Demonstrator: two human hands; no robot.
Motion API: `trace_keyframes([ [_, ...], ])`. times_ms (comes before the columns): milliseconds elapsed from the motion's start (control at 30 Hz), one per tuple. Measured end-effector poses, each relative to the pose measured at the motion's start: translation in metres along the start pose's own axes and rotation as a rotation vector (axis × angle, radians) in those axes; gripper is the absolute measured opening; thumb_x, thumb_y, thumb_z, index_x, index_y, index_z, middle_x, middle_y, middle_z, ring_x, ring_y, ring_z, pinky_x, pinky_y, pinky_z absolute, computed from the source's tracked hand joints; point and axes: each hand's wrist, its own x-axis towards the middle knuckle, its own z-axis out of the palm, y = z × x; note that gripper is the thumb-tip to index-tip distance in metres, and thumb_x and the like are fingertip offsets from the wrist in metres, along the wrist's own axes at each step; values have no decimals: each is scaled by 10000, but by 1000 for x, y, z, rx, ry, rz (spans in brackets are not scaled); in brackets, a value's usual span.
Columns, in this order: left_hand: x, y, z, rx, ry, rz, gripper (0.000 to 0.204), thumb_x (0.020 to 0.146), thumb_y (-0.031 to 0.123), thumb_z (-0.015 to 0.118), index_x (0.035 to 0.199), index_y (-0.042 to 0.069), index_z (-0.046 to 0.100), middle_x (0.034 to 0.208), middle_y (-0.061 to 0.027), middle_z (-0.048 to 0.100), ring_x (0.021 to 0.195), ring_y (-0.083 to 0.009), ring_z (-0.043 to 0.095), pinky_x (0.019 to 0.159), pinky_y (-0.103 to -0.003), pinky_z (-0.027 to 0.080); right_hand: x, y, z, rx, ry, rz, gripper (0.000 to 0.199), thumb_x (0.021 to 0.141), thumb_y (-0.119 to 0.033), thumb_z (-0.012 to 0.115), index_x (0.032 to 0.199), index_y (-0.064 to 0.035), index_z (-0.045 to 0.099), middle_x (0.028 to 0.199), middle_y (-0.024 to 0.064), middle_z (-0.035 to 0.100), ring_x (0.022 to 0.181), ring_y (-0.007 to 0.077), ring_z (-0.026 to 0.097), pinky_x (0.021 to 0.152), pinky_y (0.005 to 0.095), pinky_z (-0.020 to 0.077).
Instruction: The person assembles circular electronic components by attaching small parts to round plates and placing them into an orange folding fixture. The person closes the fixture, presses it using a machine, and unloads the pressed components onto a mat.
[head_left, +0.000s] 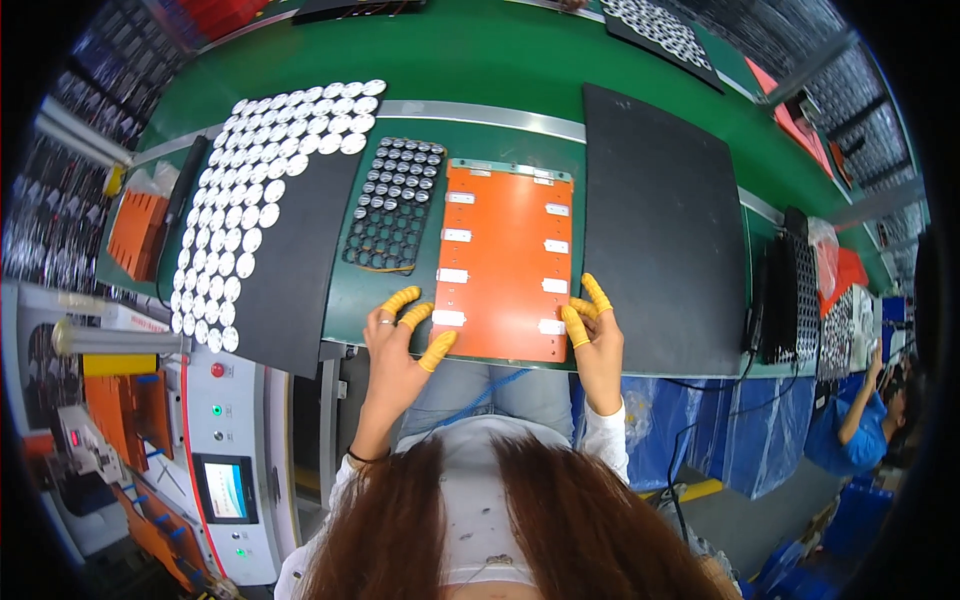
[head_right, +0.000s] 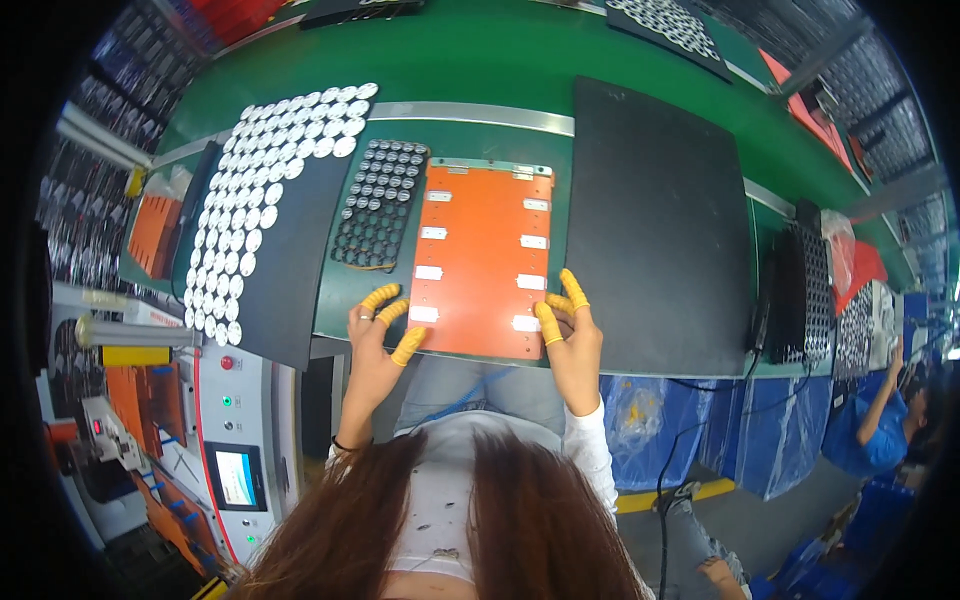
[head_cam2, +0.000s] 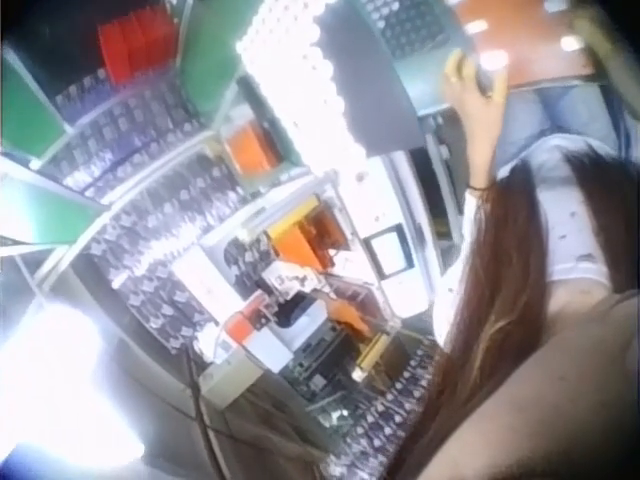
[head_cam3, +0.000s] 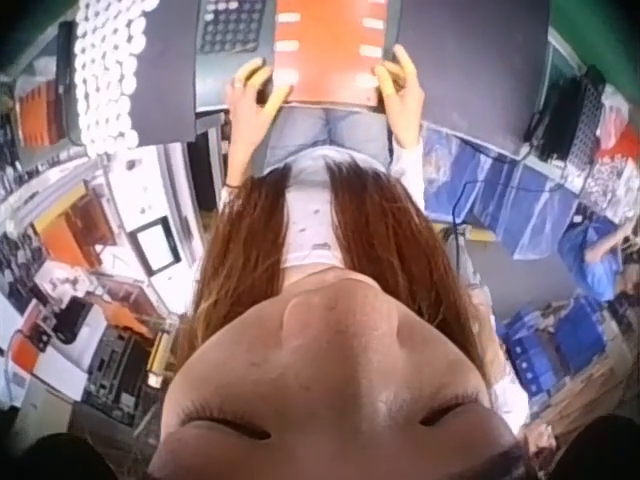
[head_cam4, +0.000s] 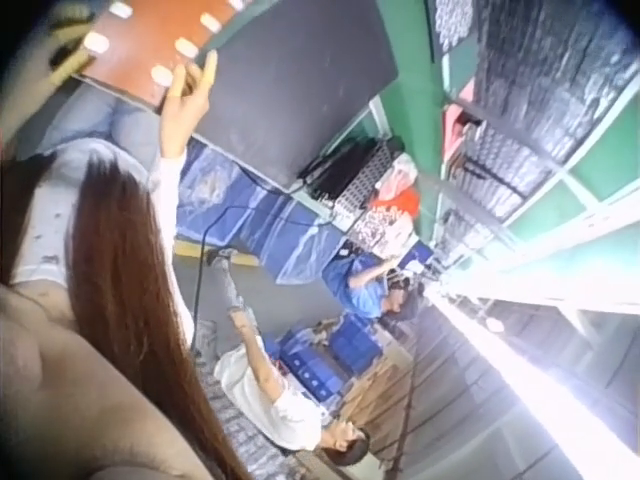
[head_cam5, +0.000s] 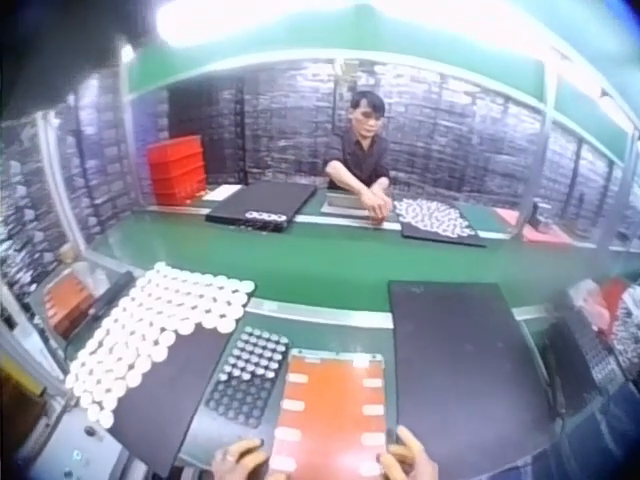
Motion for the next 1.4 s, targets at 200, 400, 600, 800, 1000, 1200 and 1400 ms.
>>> trace_keyframes([
  [200, -1, 3, 3, 14, -8, -44, 471, 785, 392, 787, 1070, 25, 706, 1318, -126, 549, 1259, -346, 383, 1067, -471, 285, 11, -1, -1, 57, -131, 86, 646, 954, -68, 632, 1487, 58, 289, 1032, 135, 681, 944, 161, 667, 838, 276, 534],
  [400, -1, 7, 2, 25, -52, -32, 413, 769, 387, 796, 1013, 58, 739, 1296, -105, 564, 1246, -334, 391, 1044, -453, 291, 10, -6, 7, 332, -227, 197, 694, 946, -29, 622, 1515, 26, 230, 1107, 158, 668, 1033, 184, 651, 895, 295, 522],
  [600, -4, 1, 6, -34, -11, -37, 398, 760, 387, 800, 997, 72, 743, 1251, -73, 587, 1198, -308, 425, 1015, -439, 314, 9, -9, 12, 401, -251, 217, 668, 937, 17, 605, 1502, 22, 251, 1244, 174, 627, 1133, 208, 622, 945, 319, 519],
  [800, -23, -2, 4, -57, 46, -15, 440, 785, 446, 773, 977, 52, 742, 1238, -83, 598, 1204, -303, 435, 1023, -427, 317, -9, 0, 9, 446, -221, 204, 612, 944, 11, 585, 1478, 48, 288, 1292, 176, 595, 1134, 210, 619, 955, 310, 510],
  [1000, -38, -6, -8, -162, 46, -72, 514, 788, 473, 769, 948, -13, 729, 1221, -110, 616, 1213, -298, 440, 1035, -410, 319, -20, 2, 6, 628, -277, 347, 516, 919, 8, 619, 1398, 36, 429, 1254, 119, 618, 1132, 183, 607, 981, 303, 473],
  [1200, -45, -11, -6, -107, 109, -15, 530, 800, 476, 757, 947, -32, 728, 1250, -133, 599, 1225, -309, 433, 1043, -425, 336, -26, 8, 14, 507, -282, 239, 553, 919, 31, 616, 1425, 27, 392, 1251, 132, 618, 1127, 191, 608, 979, 311, 472],
  [1400, -56, -6, -30, -64, 102, -14, 540, 807, 510, 738, 820, -27, 688, 1261, -160, 575, 1223, -345, 422, 1013, -447, 369, -44, -2, 26, 318, -188, 115, 729, 933, 34, 617, 1522, -35, 193, 1280, 241, 602, 1160, 224, 600, 980, 344, 475],
])
